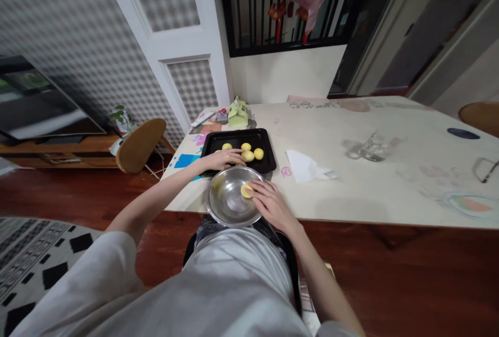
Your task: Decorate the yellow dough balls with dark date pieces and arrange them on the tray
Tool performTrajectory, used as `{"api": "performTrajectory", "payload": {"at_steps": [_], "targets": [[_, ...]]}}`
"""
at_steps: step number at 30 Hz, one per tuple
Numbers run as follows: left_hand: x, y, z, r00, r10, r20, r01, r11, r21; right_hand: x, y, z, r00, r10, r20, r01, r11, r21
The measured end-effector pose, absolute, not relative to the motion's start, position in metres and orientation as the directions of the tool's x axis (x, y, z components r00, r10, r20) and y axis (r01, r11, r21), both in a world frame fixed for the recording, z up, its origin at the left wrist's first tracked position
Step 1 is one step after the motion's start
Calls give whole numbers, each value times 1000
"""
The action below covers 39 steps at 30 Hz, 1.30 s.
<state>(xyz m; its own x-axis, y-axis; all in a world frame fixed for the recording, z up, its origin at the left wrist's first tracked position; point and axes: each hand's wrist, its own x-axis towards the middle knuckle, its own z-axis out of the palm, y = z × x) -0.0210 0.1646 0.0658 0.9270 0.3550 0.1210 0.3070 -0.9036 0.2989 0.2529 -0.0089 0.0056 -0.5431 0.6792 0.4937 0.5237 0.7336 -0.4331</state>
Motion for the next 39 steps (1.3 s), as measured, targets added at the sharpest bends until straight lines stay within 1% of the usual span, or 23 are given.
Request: {"api": "performTrajectory", "payload": {"at_steps": [5,8,10,13,15,17,20,22,24,32,36,39], "targets": [[-14,157,58,902,385,195,331,-907,259,252,-10,7,-544,673,501,524,739,-423],[-24,152,60,860,444,251,377,-885,272,252,-11,8,-538,673,507,536,738,-411],[-33,147,68,797,501,337,412,-860,301,251,-12,8,-537,673,508,539,737,-407],[-44,134,85,641,571,513,443,-821,360,250,-12,9,-536,675,507,539,736,-409],[-45,119,93,607,570,554,428,-822,377,249,-12,9,-537,679,500,544,732,-411],[-41,100,93,676,542,498,403,-839,366,249,-12,10,-544,682,488,550,730,-406],[-31,75,81,785,520,337,422,-847,324,249,-13,12,-549,687,476,567,725,-391],[-26,66,69,796,546,260,475,-831,290,249,-14,13,-543,693,475,581,718,-383],[-22,63,59,782,581,225,528,-810,257,249,-14,13,-535,699,474,592,711,-380],[-14,62,44,778,586,228,563,-811,161,248,-14,11,-514,704,490,573,707,-415],[-16,57,43,766,590,255,565,-807,170,248,-13,8,-516,692,505,554,719,-420],[-18,53,44,757,604,249,577,-797,176,247,-13,6,-505,691,517,554,719,-421]]}}
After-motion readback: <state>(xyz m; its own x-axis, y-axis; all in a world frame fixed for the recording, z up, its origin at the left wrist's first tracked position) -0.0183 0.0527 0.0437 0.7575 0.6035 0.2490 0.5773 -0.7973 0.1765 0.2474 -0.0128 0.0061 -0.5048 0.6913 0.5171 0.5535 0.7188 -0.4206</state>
